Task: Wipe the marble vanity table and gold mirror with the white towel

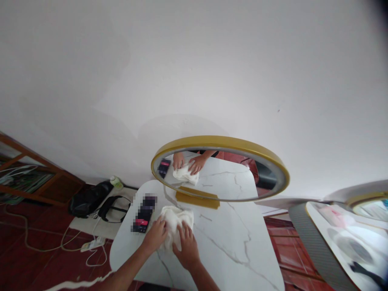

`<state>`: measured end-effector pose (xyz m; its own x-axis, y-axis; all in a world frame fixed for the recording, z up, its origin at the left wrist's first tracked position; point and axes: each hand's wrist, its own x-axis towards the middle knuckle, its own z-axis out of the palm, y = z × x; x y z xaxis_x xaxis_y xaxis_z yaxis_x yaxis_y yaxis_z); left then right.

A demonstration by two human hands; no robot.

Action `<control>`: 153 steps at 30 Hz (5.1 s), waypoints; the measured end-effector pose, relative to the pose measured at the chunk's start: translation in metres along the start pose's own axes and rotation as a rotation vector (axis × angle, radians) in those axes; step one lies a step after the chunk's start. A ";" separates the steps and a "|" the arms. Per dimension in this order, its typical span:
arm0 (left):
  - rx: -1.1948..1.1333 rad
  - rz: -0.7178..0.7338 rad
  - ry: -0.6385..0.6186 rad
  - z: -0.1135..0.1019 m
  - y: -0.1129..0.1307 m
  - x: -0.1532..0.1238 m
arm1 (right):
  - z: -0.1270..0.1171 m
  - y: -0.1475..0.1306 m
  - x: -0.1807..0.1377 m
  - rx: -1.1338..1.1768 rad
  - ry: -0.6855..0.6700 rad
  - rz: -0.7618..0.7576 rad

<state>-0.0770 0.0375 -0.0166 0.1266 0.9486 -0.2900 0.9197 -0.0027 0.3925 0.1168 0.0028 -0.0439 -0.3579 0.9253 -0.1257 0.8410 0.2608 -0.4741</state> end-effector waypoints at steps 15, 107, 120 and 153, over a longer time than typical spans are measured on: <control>-0.069 -0.093 -0.170 0.039 -0.001 -0.099 | -0.002 0.021 -0.070 0.106 -0.408 -0.170; 0.043 0.395 -0.179 0.056 0.035 -0.082 | -0.043 0.062 -0.101 0.050 -0.281 -0.139; 0.041 0.295 -0.028 0.024 0.028 -0.007 | -0.049 0.038 -0.006 -0.058 -0.133 -0.062; 0.114 0.300 -0.199 0.060 0.086 -0.048 | -0.054 0.078 -0.091 -0.052 -0.105 -0.002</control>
<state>0.0183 -0.0273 -0.0212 0.4561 0.8202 -0.3453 0.8648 -0.3169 0.3896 0.2372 -0.0459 -0.0220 -0.3977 0.8915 -0.2170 0.8593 0.2789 -0.4288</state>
